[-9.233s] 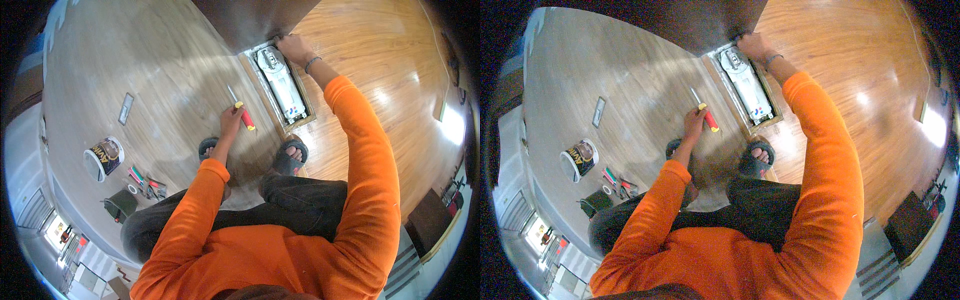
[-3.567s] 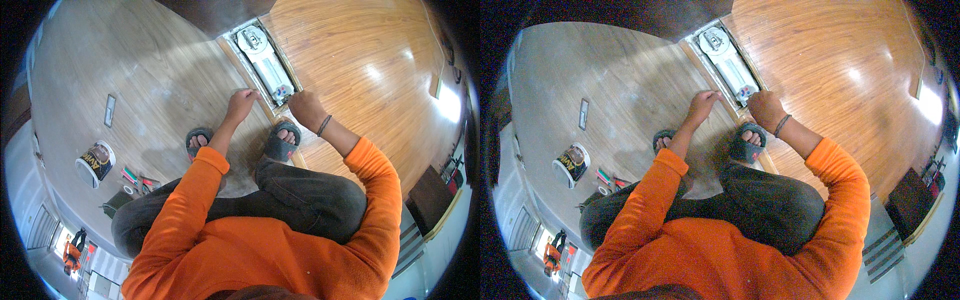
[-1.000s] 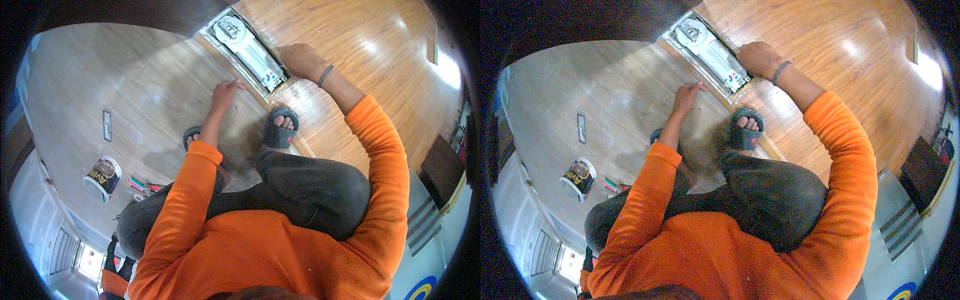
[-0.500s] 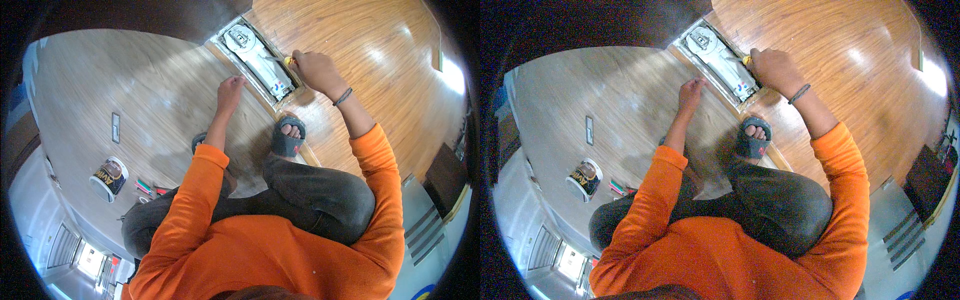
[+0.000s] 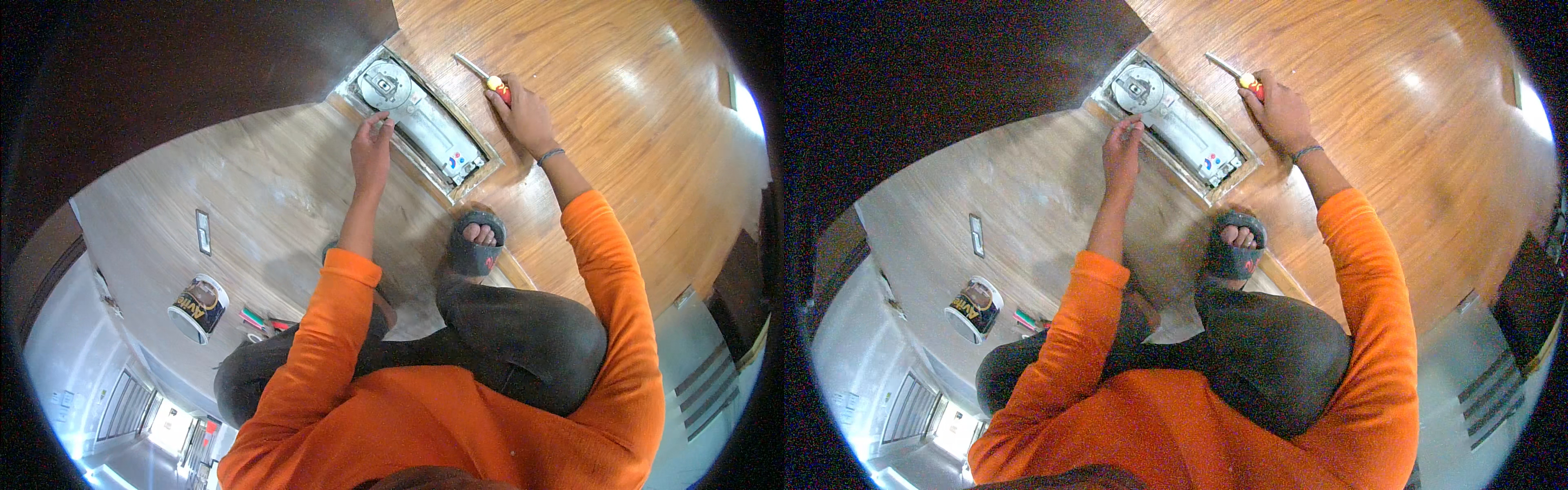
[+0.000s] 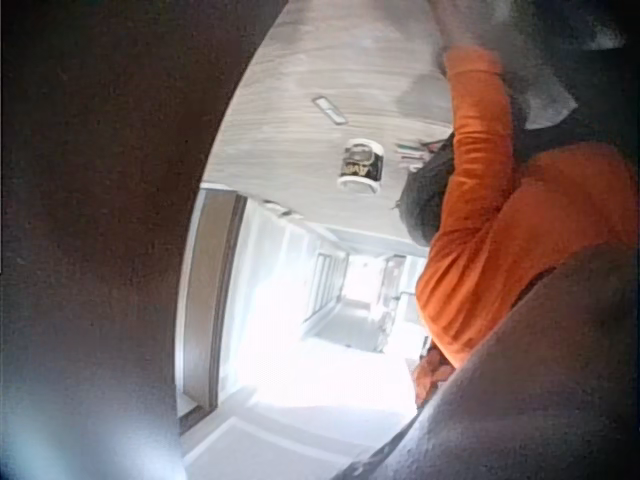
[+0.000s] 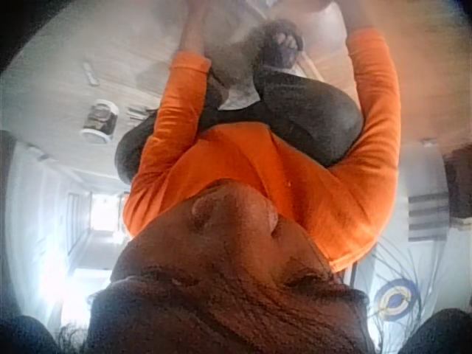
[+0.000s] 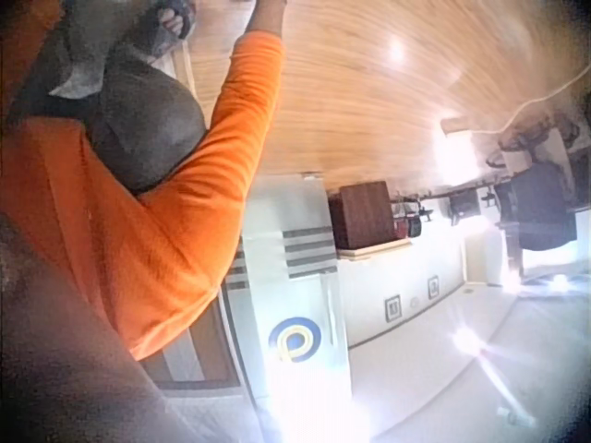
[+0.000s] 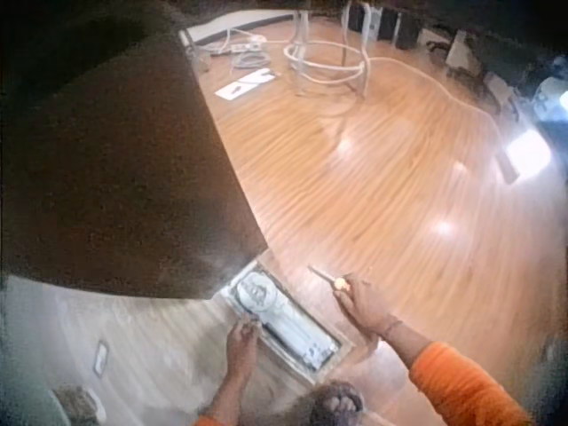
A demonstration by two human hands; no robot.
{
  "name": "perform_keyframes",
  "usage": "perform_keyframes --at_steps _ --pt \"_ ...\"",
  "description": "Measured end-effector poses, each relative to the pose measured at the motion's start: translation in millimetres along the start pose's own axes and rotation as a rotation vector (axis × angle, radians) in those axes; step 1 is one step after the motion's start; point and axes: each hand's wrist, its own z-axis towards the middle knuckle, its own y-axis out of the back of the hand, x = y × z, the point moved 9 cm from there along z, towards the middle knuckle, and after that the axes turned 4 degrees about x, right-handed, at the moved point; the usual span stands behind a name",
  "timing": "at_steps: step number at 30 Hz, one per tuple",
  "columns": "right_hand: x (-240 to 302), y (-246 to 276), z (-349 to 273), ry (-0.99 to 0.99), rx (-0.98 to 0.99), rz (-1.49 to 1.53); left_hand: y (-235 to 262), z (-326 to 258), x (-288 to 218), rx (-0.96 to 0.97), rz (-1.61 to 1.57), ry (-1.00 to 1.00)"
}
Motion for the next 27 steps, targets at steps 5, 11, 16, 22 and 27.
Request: perform_keyframes --at_steps 5,11,16,22,27 --pt "-2.2 -0.5 5.2 0.044 -0.021 -0.008 1.2 19.5 -17.6 -0.099 0.094 -0.108" --pt "-7.0 -2.2 3.7 0.029 -0.051 -0.017 -4.0 25.6 -25.4 -0.064 0.099 0.029" --pt "-7.0 -2.0 4.8 0.071 -0.084 -0.001 -4.2 26.2 -17.9 -0.079 0.064 0.062" --pt "-9.1 -4.3 4.5 0.054 -0.083 -0.015 -6.4 26.0 -14.2 0.109 0.453 0.013" --pt "-5.8 -1.7 6.3 0.020 -0.036 -0.023 -24.8 6.6 -12.0 0.192 0.754 -0.001"
